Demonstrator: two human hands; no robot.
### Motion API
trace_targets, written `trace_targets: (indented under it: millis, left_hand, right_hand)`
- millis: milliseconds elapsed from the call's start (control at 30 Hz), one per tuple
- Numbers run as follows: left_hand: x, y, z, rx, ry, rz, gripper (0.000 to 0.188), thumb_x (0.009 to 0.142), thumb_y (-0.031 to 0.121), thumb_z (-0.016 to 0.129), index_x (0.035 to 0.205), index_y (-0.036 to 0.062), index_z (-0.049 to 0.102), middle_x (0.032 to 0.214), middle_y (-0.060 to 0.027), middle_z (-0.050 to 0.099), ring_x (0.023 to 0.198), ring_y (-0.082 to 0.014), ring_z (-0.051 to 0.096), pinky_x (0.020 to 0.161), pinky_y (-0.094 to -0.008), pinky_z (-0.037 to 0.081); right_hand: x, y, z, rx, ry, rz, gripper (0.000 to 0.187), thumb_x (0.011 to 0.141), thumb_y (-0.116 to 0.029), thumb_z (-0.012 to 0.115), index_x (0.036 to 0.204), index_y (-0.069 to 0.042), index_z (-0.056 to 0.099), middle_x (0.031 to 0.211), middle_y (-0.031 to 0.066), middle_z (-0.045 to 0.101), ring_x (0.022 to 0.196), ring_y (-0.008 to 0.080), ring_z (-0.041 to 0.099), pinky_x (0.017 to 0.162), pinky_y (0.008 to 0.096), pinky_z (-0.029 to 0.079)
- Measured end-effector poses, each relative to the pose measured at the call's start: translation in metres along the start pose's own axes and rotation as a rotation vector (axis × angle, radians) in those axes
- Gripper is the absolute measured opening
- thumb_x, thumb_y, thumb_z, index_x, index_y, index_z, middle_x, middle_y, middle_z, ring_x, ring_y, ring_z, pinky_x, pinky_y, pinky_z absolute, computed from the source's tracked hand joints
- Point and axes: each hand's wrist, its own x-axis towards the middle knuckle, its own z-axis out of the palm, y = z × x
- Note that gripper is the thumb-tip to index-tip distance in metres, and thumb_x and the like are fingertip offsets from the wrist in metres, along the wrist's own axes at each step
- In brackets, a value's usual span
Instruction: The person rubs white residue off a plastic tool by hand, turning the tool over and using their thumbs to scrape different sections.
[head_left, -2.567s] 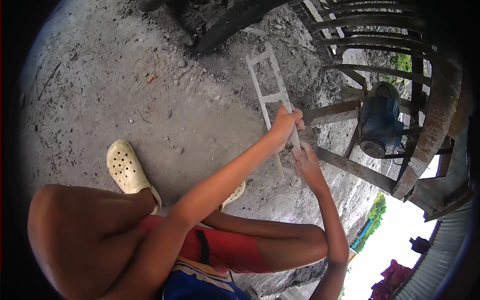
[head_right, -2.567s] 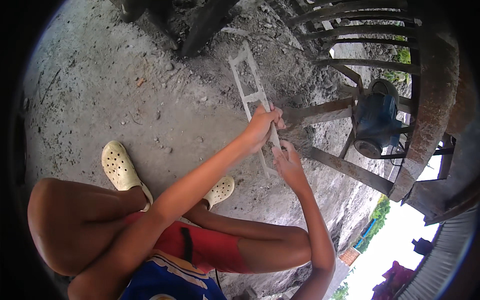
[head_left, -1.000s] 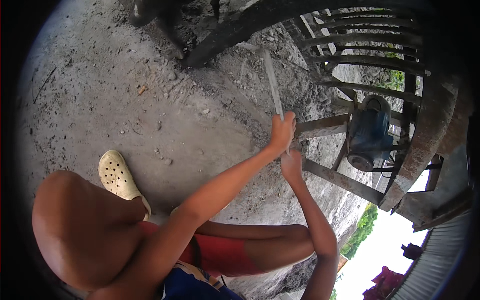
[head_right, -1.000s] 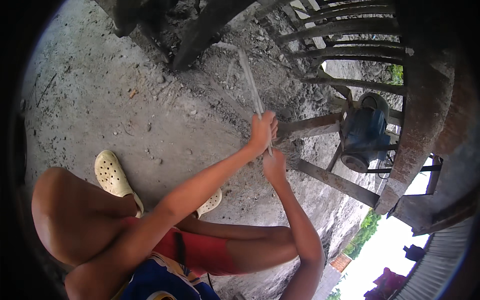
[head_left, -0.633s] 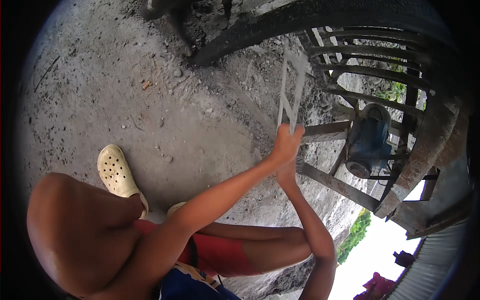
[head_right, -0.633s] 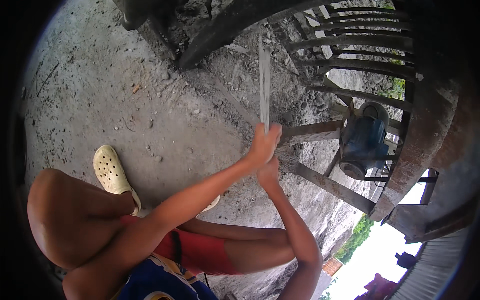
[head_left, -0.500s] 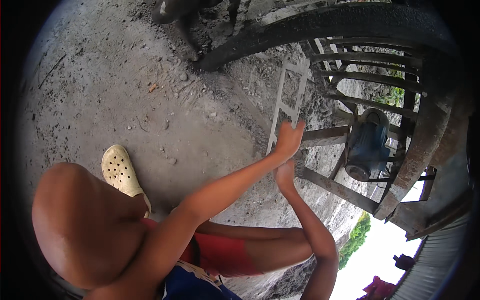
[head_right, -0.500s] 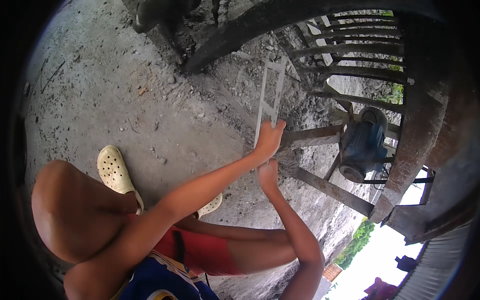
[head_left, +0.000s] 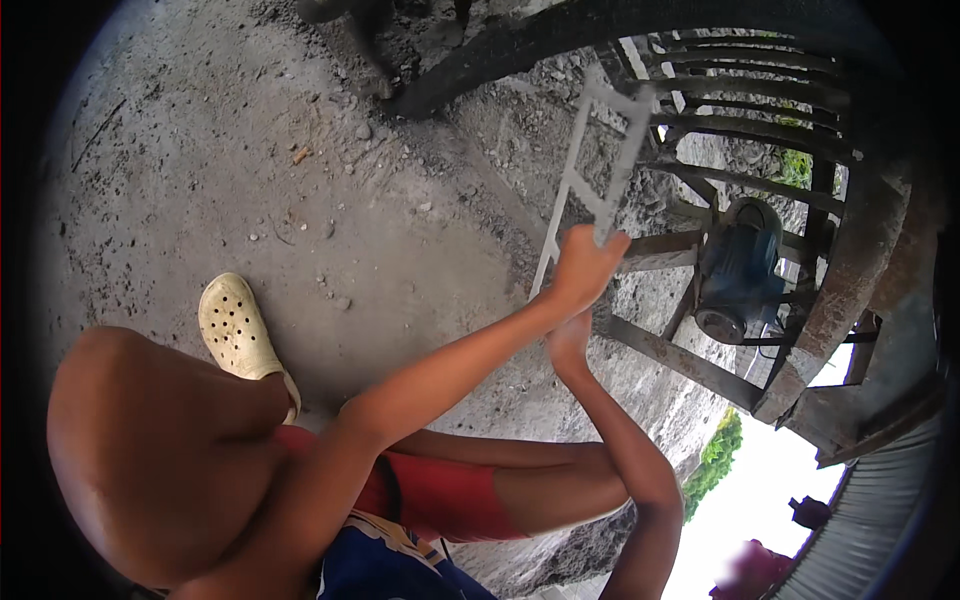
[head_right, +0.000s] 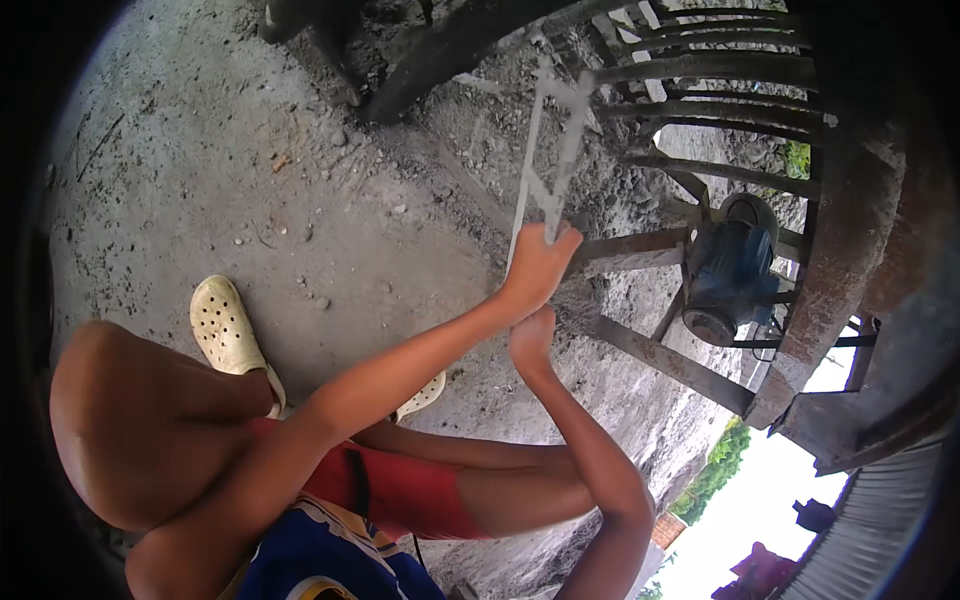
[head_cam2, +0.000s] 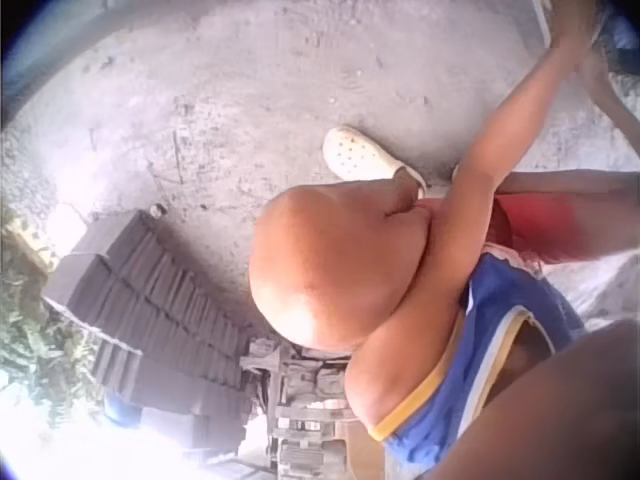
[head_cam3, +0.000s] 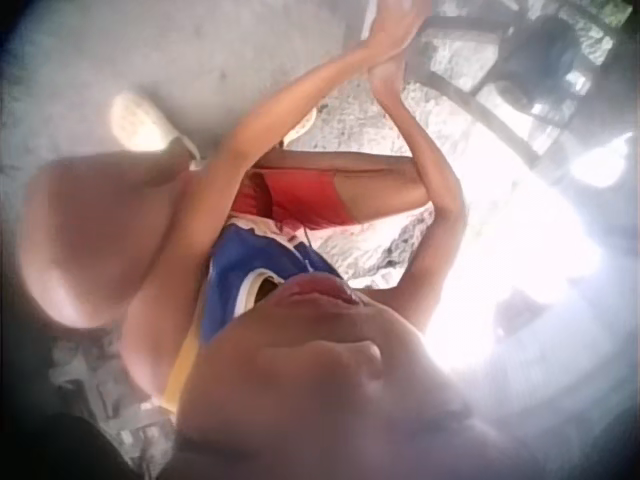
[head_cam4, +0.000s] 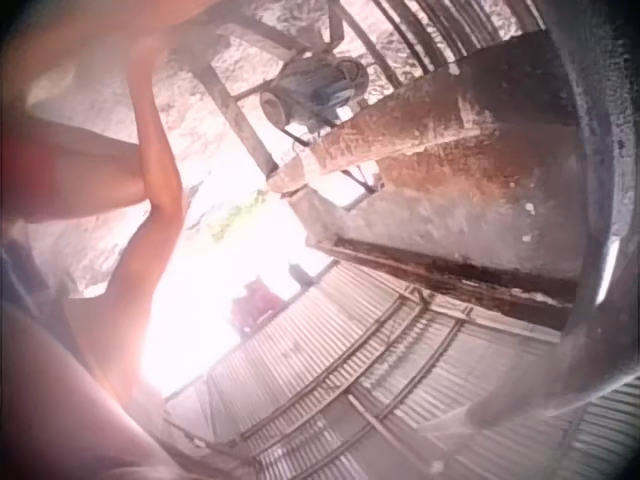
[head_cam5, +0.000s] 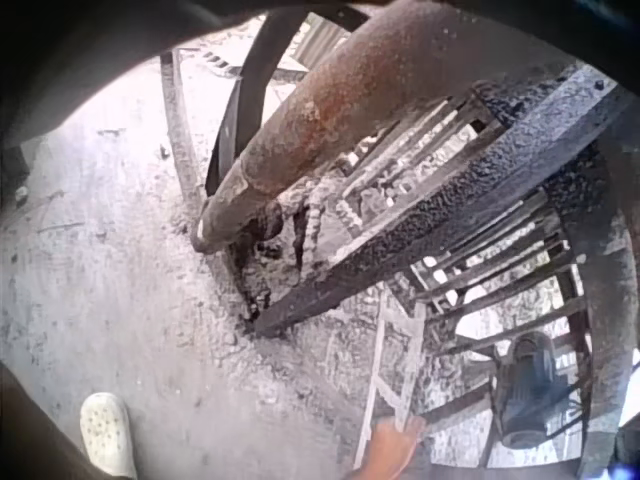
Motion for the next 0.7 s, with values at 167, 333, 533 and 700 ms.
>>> trace_targets:
  millis: [167,333,533,700]
  left_hand:
    - [-0.017,0.005,0.017,0.063,-0.041,0.337,0.028,0.072,0.019,0.055,0.059,-0.0056,0.052,0.045,-0.0085,0.046,0.045,-0.0141,0.045,0.046,-0.0331,0.037]
    - [0.03,-0.013,-0.01,0.024,0.145,-0.034,0.023,0.07,0.016,0.057,0.057,-0.0012,0.05,0.047,-0.0023,0.042,0.046,-0.0089,0.039,0.043,-0.0301,0.032]
    - [-0.025,0.022,0.014,0.178,-0.14,0.383,0.028,0.071,0.02,0.056,0.06,-0.0055,0.055,0.046,-0.0098,0.049,0.045,-0.0131,0.046,0.046,-0.0314,0.038]
    - [0.033,-0.004,-0.024,0.041,0.079,-0.102,0.027,0.072,0.02,0.055,0.068,-0.0065,0.057,0.053,-0.0179,0.054,0.054,-0.0297,0.057,0.057,-0.0375,0.043]
  right_hand:
    - [0.003,0.013,-0.004,-0.441,0.566,-0.9,0.023,0.081,-0.02,0.048,0.091,0.0,0.054,0.077,0.0061,0.053,0.07,0.0108,0.051,0.06,0.0243,0.04]
    - [0.012,-0.011,0.011,0.034,-0.013,0.044,0.031,0.082,-0.019,0.048,0.108,-0.002,0.048,0.1,0.0096,0.053,0.093,0.0196,0.05,0.081,0.0315,0.039]
    - [-0.013,0.003,0.009,-0.32,0.493,-0.799,0.021,0.084,-0.018,0.043,0.094,-0.001,0.052,0.083,0.0104,0.053,0.074,0.0118,0.052,0.065,0.0237,0.041]
    - [-0.013,-0.053,0.016,0.11,-0.115,0.065,0.021,0.084,-0.022,0.042,0.071,-0.008,0.049,0.058,0.0002,0.044,0.045,0.0071,0.04,0.04,0.0229,0.03]
